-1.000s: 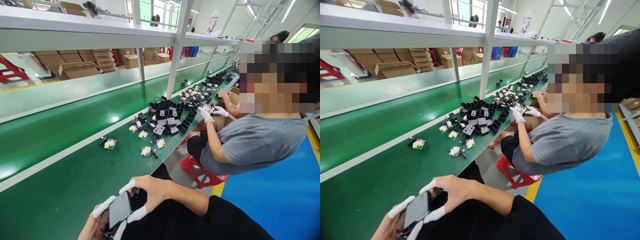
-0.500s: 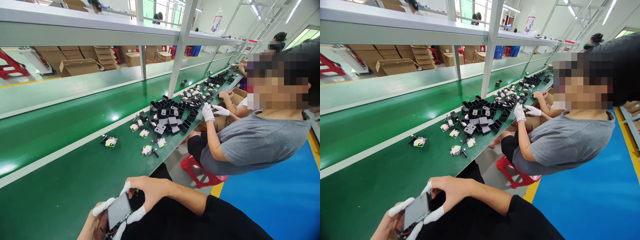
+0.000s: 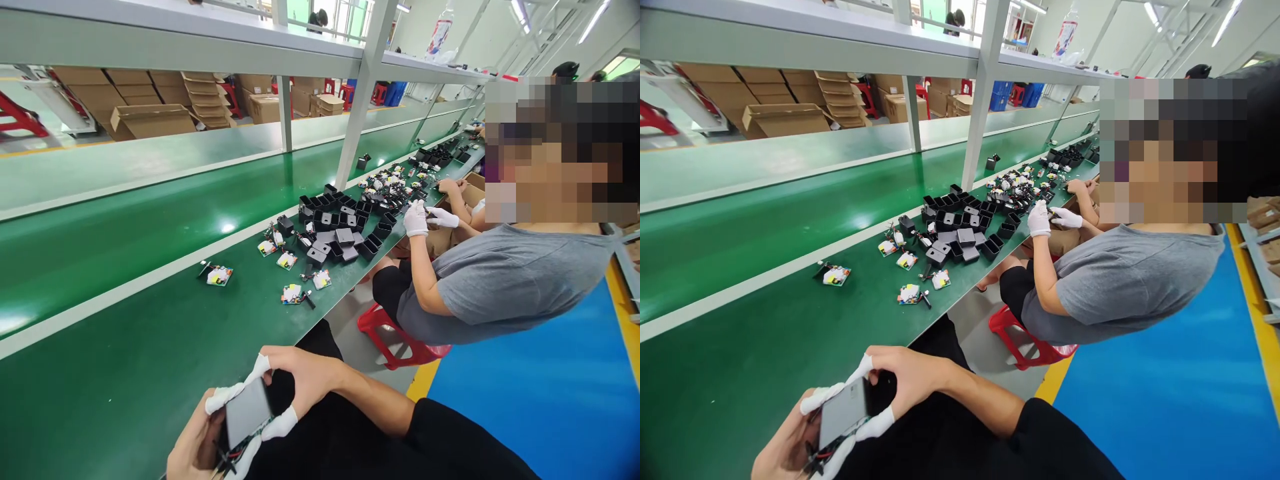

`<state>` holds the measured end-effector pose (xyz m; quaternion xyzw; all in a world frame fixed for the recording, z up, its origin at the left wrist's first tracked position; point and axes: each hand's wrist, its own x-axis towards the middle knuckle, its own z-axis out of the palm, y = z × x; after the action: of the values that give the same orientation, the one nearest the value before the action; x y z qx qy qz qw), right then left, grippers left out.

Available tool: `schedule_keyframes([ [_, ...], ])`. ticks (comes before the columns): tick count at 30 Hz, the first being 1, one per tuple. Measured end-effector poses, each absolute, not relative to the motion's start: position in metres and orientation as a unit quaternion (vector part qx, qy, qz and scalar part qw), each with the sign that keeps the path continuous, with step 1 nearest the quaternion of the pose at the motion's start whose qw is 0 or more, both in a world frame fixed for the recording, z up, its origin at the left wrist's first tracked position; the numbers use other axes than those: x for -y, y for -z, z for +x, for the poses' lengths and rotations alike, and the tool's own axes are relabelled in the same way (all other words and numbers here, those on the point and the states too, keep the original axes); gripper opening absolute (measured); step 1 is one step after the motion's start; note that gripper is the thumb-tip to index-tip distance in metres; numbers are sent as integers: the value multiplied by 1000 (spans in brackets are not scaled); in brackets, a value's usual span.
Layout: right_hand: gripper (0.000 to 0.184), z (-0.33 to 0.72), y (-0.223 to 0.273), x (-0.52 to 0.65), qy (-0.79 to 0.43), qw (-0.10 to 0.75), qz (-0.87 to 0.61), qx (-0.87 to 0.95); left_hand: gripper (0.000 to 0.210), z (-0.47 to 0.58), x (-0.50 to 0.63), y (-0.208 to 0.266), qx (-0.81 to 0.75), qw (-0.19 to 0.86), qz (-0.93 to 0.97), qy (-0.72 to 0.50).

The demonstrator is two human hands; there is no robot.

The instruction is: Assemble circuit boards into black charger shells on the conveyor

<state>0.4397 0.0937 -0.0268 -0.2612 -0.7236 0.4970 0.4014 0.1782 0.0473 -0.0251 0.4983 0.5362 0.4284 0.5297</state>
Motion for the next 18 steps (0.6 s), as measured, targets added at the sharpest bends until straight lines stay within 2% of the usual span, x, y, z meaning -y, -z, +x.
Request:
schedule_keyframes([
  [5,69,442,9,-90,-461,427,-293,721,83,184,-58,17,-462,527,559,-443],
  [9,66,443,-2,-87,-443,409,-323,729,71,200,-64,-7,-407,516,590,-468],
  [18,65,442,-19,-85,-376,490,-308,723,79,218,-62,-22,-371,409,582,-596],
])
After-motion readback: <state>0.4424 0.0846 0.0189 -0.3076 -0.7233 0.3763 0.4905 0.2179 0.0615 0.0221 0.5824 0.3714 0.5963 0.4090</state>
